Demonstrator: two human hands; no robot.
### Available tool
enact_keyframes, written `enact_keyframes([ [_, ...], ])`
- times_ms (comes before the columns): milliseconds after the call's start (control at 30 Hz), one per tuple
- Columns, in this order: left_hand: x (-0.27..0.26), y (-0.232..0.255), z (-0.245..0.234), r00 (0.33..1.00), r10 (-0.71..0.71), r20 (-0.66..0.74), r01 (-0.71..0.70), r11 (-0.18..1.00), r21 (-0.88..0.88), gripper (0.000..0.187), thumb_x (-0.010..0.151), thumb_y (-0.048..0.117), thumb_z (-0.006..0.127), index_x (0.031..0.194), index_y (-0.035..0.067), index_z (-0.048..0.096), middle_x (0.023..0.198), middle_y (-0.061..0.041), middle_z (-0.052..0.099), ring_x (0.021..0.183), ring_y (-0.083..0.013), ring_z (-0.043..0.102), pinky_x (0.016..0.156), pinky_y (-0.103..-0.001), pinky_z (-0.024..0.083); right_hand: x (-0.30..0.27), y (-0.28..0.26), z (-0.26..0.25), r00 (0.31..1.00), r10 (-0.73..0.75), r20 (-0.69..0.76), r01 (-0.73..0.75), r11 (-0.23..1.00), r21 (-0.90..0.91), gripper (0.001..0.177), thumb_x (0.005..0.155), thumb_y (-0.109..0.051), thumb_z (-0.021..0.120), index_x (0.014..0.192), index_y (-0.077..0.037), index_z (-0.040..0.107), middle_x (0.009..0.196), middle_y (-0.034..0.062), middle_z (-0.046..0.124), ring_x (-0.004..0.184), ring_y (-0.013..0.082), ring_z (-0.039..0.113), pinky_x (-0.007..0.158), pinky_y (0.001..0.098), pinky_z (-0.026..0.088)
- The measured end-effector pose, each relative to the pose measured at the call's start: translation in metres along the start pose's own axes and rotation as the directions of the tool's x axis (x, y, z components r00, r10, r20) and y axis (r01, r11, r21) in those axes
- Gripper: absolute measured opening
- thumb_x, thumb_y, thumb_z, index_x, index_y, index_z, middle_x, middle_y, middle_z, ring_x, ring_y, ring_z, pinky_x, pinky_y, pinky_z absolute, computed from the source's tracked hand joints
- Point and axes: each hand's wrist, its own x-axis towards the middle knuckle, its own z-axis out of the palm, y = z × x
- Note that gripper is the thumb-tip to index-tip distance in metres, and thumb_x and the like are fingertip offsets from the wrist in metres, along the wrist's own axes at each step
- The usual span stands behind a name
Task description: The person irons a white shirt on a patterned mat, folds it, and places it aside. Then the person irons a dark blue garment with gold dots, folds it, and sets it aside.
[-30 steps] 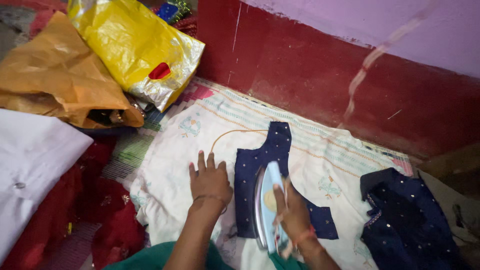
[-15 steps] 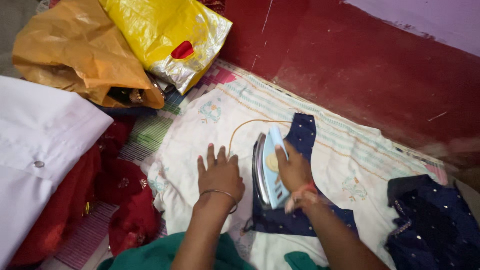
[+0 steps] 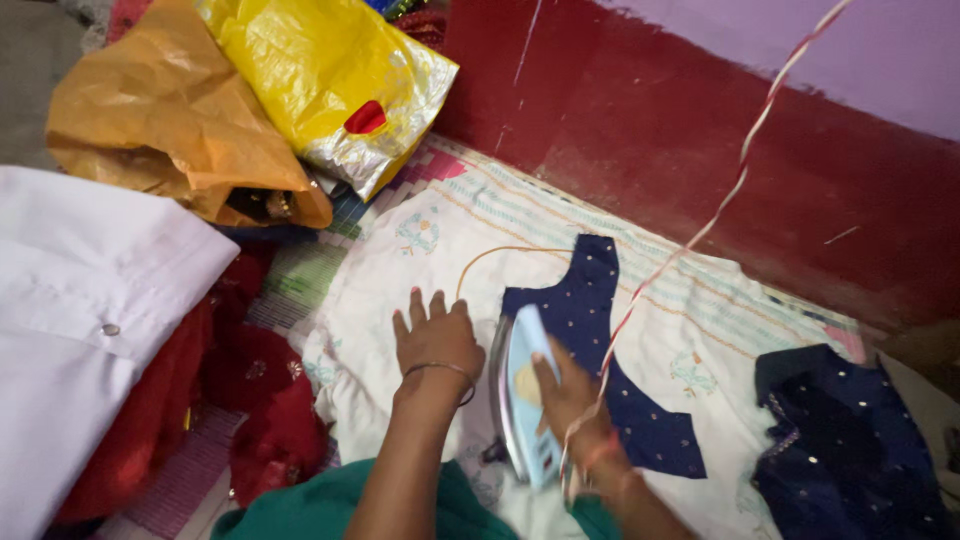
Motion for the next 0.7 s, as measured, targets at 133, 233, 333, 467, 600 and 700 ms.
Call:
enact_keyframes([
  [133,-0.011,-0.007,0.004,1.0,-0.016,0.013,0.016,1.0,-0.003,0.057,0.089,0.021,0.062,0.145,0.02,0.053,0.164,-0.007,0.032,0.157,-0.033,0.013,0.125,-0.054,0.012,-0.05,0.011,0.002,1.0,0.01,-0.006,-0.009,1.0,0.028,0.054,0.095,-0.047,0.054,0.145,-0.026,0.055,0.079,0.0156,0.079,0.049,0.0265,0.069,0.051,0.0394,0.057],
  [233,-0.012,-0.015,0.006,0.999,-0.031,0.014,0.031,0.999,-0.011,0.057,0.09,0.02,0.06,0.146,0.02,0.052,0.164,-0.007,0.032,0.157,-0.0332,0.013,0.125,-0.054,0.012,-0.074,0.01,-0.003,0.997,0.074,0.015,-0.073,0.997,-0.038,0.053,0.096,-0.049,0.053,0.146,-0.031,0.054,0.069,0.0172,0.077,0.047,0.028,0.072,0.054,0.0395,0.058],
  [333,-0.007,-0.018,0.008,1.0,-0.03,-0.004,0.03,0.999,-0.033,0.057,0.09,0.021,0.06,0.146,0.021,0.051,0.163,-0.007,0.033,0.156,-0.033,0.014,0.124,-0.055,0.013,-0.059,-0.002,-0.005,0.999,0.01,-0.036,-0.013,0.996,-0.091,0.052,0.096,-0.047,0.051,0.145,-0.032,0.058,0.065,0.0155,0.075,0.048,0.0284,0.073,0.054,0.0402,0.058],
  [467,0.001,-0.014,0.01,1.0,-0.026,-0.009,0.025,0.999,-0.039,0.054,0.092,0.024,0.061,0.146,0.019,0.052,0.162,-0.007,0.036,0.156,-0.0334,0.018,0.124,-0.055,0.016,0.0,-0.025,-0.002,0.993,-0.036,-0.113,0.019,0.989,-0.149,0.046,0.098,-0.046,0.048,0.138,-0.029,0.061,0.065,0.0172,0.074,0.053,0.031,0.073,0.059,0.0429,0.058],
  [600,0.008,-0.007,0.007,1.0,-0.001,0.026,0.001,1.0,-0.026,0.055,0.092,0.027,0.063,0.145,0.018,0.052,0.161,-0.007,0.036,0.155,-0.0342,0.019,0.123,-0.056,0.017,0.057,-0.046,-0.005,0.976,-0.17,-0.133,0.151,0.979,-0.14,0.045,0.099,-0.045,0.046,0.135,-0.024,0.064,0.079,0.0164,0.075,0.056,0.0313,0.074,0.061,0.0442,0.059],
  [700,0.012,-0.003,0.004,1.0,0.015,0.006,-0.015,0.999,-0.048,0.053,0.092,0.026,0.064,0.143,0.018,0.054,0.159,-0.007,0.038,0.154,-0.0345,0.02,0.122,-0.056,0.018,0.079,-0.052,-0.009,0.971,-0.212,-0.108,0.201,0.974,-0.1,0.046,0.1,-0.046,0.047,0.136,-0.022,0.063,0.082,0.0169,0.077,0.056,0.03,0.075,0.064,0.0424,0.06],
])
